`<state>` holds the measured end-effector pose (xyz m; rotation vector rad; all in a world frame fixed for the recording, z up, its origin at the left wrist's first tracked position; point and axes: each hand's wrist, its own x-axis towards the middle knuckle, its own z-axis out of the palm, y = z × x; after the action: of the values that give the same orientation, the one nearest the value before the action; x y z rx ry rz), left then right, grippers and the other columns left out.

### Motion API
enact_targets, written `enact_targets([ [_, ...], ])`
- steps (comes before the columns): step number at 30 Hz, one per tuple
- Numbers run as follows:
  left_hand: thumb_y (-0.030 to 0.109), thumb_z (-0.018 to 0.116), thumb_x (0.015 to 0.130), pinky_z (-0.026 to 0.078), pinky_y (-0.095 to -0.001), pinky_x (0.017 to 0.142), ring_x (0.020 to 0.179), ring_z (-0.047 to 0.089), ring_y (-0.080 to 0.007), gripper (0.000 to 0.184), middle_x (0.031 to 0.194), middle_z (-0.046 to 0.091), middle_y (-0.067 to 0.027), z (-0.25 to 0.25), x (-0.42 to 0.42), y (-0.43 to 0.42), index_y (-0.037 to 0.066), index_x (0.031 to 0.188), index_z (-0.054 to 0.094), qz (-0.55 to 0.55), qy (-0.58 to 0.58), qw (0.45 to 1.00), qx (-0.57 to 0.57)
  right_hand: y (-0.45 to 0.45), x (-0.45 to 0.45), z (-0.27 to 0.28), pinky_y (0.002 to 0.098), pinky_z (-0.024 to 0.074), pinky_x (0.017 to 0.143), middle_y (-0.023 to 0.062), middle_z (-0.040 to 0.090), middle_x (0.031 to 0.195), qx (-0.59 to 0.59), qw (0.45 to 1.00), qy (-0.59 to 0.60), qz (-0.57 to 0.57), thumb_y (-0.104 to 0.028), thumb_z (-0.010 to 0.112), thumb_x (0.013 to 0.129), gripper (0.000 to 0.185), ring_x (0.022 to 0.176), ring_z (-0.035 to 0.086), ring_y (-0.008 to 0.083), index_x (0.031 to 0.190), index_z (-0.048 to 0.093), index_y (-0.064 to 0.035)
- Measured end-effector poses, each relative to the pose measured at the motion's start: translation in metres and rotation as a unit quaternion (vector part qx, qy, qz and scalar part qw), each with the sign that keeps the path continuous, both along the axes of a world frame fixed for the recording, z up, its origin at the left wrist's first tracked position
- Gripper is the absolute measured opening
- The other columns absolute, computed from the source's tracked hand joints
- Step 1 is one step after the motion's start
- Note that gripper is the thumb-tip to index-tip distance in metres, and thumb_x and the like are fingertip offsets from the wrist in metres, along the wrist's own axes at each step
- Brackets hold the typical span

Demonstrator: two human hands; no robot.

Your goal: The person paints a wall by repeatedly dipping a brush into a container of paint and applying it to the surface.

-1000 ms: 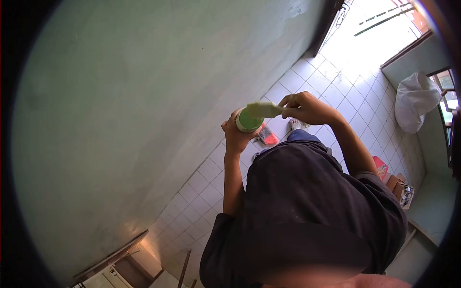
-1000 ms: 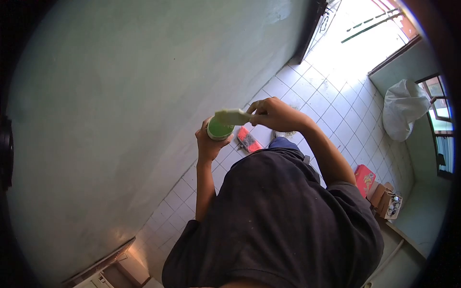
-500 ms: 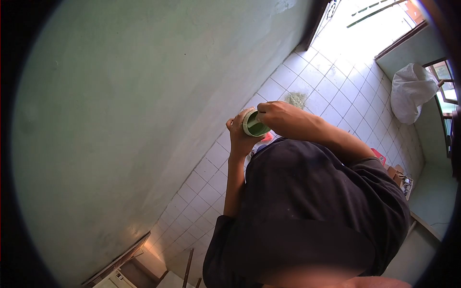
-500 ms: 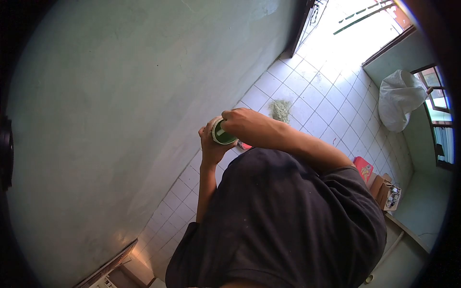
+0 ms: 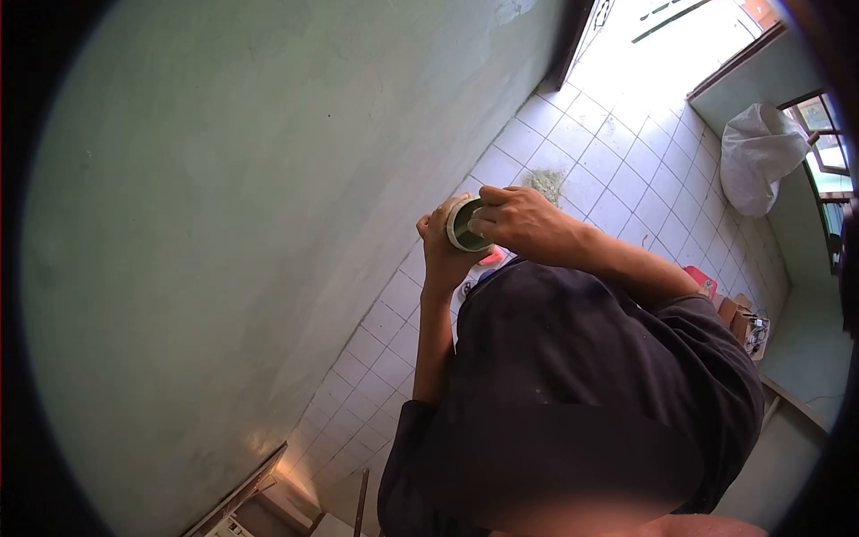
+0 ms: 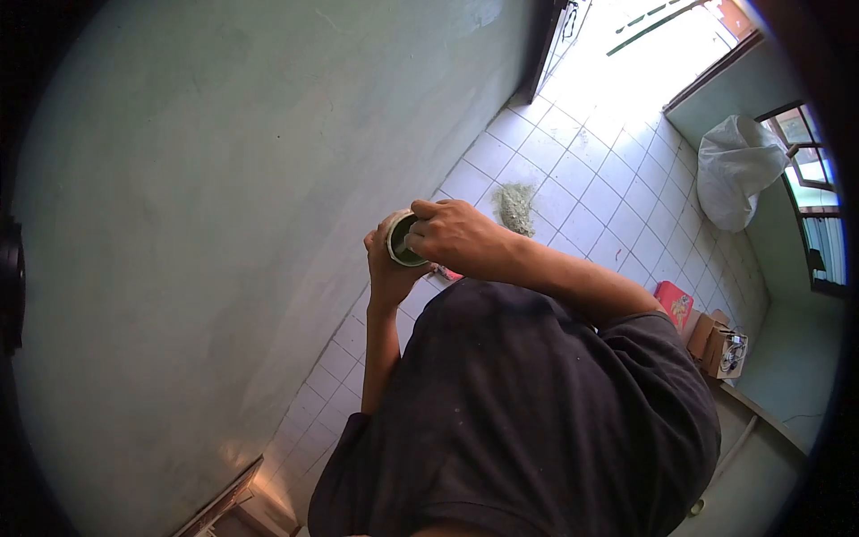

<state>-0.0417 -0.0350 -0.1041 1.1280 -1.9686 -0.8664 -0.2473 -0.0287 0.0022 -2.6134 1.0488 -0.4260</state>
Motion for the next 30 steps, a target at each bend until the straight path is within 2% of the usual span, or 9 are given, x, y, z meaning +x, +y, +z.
enact_targets([
  [3, 0.03, 0.098, 0.057, 0.03, -0.0449, 0.109, 0.121, 0.062, -0.0212, 0.089, 0.132, 0.067, -0.004, -0.005, 0.0, -0.002, 0.011, 0.135, 0.06, 0.004, 0.047, 0.999, 0.02, 0.001, -0.004, -0.001, 0.0365, 0.0534, 0.077, 0.0047, 0.071, 0.089, -0.015, 1.0, -0.01, -0.011, -0.007, 0.073, 0.078, 0.02, 0.09, 0.058, 0.0238, 0.097, 0.07, -0.0019],
  [5, 0.032, 0.098, 0.058, 0.03, -0.046, 0.109, 0.123, 0.062, -0.0214, 0.091, 0.135, 0.065, -0.0046, -0.006, -0.002, -0.005, 0.011, 0.137, 0.059, -0.008, 0.012, 0.999, -0.04, 0.004, -0.007, 0.0, 0.0367, 0.0533, 0.077, 0.0045, 0.071, 0.089, -0.007, 1.0, -0.008, -0.02, -0.006, 0.073, 0.078, 0.021, 0.091, 0.058, 0.0235, 0.098, 0.071, -0.0017],
  [13, 0.034, 0.099, 0.06, 0.03, -0.0472, 0.108, 0.125, 0.06, -0.0223, 0.09, 0.137, 0.064, -0.0051, 0.0, -0.012, -0.012, 0.011, 0.137, 0.058, -0.029, 0.002, 0.998, -0.064, 0.012, -0.018, 0.011, 0.0368, 0.0522, 0.075, 0.0023, 0.071, 0.088, -0.026, 0.996, -0.042, -0.079, -0.003, 0.073, 0.076, 0.025, 0.088, 0.055, 0.0228, 0.101, 0.072, -0.0015],
  [16, 0.034, 0.099, 0.06, 0.03, -0.047, 0.108, 0.126, 0.06, -0.0222, 0.09, 0.136, 0.065, -0.0052, 0.0, -0.016, -0.015, 0.011, 0.137, 0.058, -0.046, -0.011, 0.997, -0.066, 0.008, -0.02, 0.002, 0.0365, 0.0515, 0.075, 0.0017, 0.07, 0.087, -0.006, 0.996, -0.009, -0.087, -0.002, 0.073, 0.075, 0.025, 0.086, 0.052, 0.0225, 0.099, 0.072, -0.0025],
  [18, 0.034, 0.099, 0.06, 0.03, -0.0468, 0.107, 0.126, 0.06, -0.022, 0.09, 0.136, 0.065, -0.0054, -0.002, -0.018, -0.016, 0.011, 0.136, 0.058, -0.055, -0.029, 0.996, -0.071, 0.008, -0.02, -0.002, 0.0352, 0.0516, 0.074, 0.0024, 0.071, 0.083, -0.056, 0.995, -0.029, -0.073, -0.006, 0.075, 0.076, 0.015, 0.088, 0.056, 0.0217, 0.088, 0.067, -0.0049],
  [21, 0.034, 0.099, 0.059, 0.03, -0.0464, 0.107, 0.125, 0.061, -0.0218, 0.091, 0.136, 0.066, -0.0056, -0.001, -0.02, -0.016, 0.01, 0.137, 0.058, -0.059, -0.019, 0.995, -0.074, 0.011, -0.023, 0.007, 0.0355, 0.0517, 0.074, 0.0013, 0.071, 0.083, -0.072, 0.992, -0.053, -0.093, -0.007, 0.076, 0.075, 0.015, 0.089, 0.055, 0.0217, 0.086, 0.066, -0.0052],
  [24, 0.034, 0.099, 0.058, 0.03, -0.0461, 0.107, 0.124, 0.061, -0.0218, 0.093, 0.137, 0.065, -0.0059, -0.002, -0.022, -0.016, 0.01, 0.138, 0.058, -0.062, 0.011, 0.997, -0.049, 0.008, -0.027, -0.002, 0.0357, 0.0507, 0.075, -0.0006, 0.069, 0.087, -0.044, 0.993, -0.04, -0.098, -0.003, 0.074, 0.073, 0.024, 0.086, 0.051, 0.022, 0.096, 0.07, -0.0044],
  [26, 0.036, 0.1, 0.056, 0.03, -0.0461, 0.107, 0.124, 0.061, -0.0216, 0.097, 0.137, 0.065, -0.0053, -0.006, -0.022, -0.017, 0.01, 0.139, 0.057, -0.065, -0.028, 0.995, -0.07, 0.01, -0.025, -0.008, 0.0354, 0.0506, 0.074, -0.0007, 0.069, 0.087, -0.049, 0.993, -0.045, -0.097, -0.004, 0.075, 0.072, 0.023, 0.085, 0.05, 0.0218, 0.095, 0.07, -0.0049],
  [30, 0.039, 0.1, 0.053, 0.03, -0.046, 0.107, 0.124, 0.061, -0.0215, 0.102, 0.138, 0.065, -0.0051, -0.005, -0.021, -0.015, 0.01, 0.14, 0.056, -0.073, -0.009, 0.996, -0.041, 0.013, -0.031, -0.001, 0.0348, 0.0504, 0.075, -0.0017, 0.07, 0.087, -0.038, 0.993, -0.049, -0.105, -0.005, 0.075, 0.073, 0.022, 0.084, 0.051, 0.021, 0.094, 0.07, -0.007],
])
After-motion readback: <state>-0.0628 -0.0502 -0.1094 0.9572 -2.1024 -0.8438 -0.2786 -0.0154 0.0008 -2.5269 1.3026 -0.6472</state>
